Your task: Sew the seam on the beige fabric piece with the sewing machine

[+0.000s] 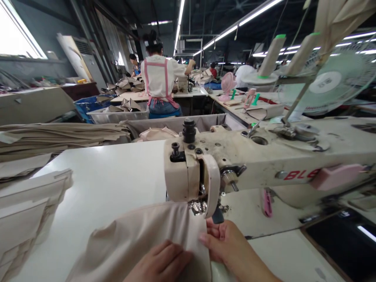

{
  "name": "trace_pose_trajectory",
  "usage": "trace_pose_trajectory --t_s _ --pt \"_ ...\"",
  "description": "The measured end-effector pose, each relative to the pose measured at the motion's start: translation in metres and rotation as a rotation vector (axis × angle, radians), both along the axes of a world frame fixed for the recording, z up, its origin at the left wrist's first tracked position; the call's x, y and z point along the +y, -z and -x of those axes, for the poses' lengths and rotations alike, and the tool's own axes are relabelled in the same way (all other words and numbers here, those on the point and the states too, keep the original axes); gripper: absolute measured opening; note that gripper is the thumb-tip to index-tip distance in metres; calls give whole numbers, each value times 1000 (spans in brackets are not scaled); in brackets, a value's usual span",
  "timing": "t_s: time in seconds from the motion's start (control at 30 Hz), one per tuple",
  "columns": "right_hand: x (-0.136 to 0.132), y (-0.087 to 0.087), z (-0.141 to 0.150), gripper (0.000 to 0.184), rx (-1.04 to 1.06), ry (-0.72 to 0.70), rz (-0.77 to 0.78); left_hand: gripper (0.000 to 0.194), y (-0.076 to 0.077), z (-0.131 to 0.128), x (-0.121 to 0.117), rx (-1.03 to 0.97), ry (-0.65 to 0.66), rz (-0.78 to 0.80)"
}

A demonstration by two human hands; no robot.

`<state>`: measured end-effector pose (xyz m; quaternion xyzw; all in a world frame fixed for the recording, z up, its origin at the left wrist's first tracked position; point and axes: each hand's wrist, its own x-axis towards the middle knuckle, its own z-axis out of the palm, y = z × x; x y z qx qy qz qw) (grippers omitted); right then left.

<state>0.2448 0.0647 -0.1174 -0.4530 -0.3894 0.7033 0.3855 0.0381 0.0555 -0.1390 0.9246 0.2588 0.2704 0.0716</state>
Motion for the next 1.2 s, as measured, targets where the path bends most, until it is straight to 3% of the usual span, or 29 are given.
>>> trace_pose_trajectory --t_s 0.1,0.2,0.3,0.4,0.53,0.63,0.73,0.8,0.87,1.0,1.2 --pt "4 6 5 15 -46 31 23 27 -21 -11 13 -113 -45 264" --pt "1 9 7 17 -107 35 25 20 -41 -28 29 -160 -187 515" --pt "0 7 5 23 -166 29 -19 14 -45 -39 43 -179 -284 621" --pt "1 5 5 20 -191 12 -93 11 -43 -40 50 -162 -282 704" --pt "1 9 8 6 -200 -5 -166 9 -41 -36 51 -144 -287 703" --pt "-9 17 9 29 -289 26 -228 9 -39 -35 53 -124 -363 655" --pt "-21 26 6 58 -701 11 -637 13 -36 -38 58 -123 -482 632" --pt "-25 30 2 63 -981 -84 -951 16 -35 -40 62 -117 -532 639" --pt "-23 29 -2 62 -1116 -185 -1084 17 -36 -42 66 -108 -551 651" --pt "-15 23 -6 66 -1185 -256 -1126 13 -42 -41 66 -96 -539 677" --pt "-11 16 -5 60 -1143 -216 -1122 11 -44 -43 63 -137 -568 664"
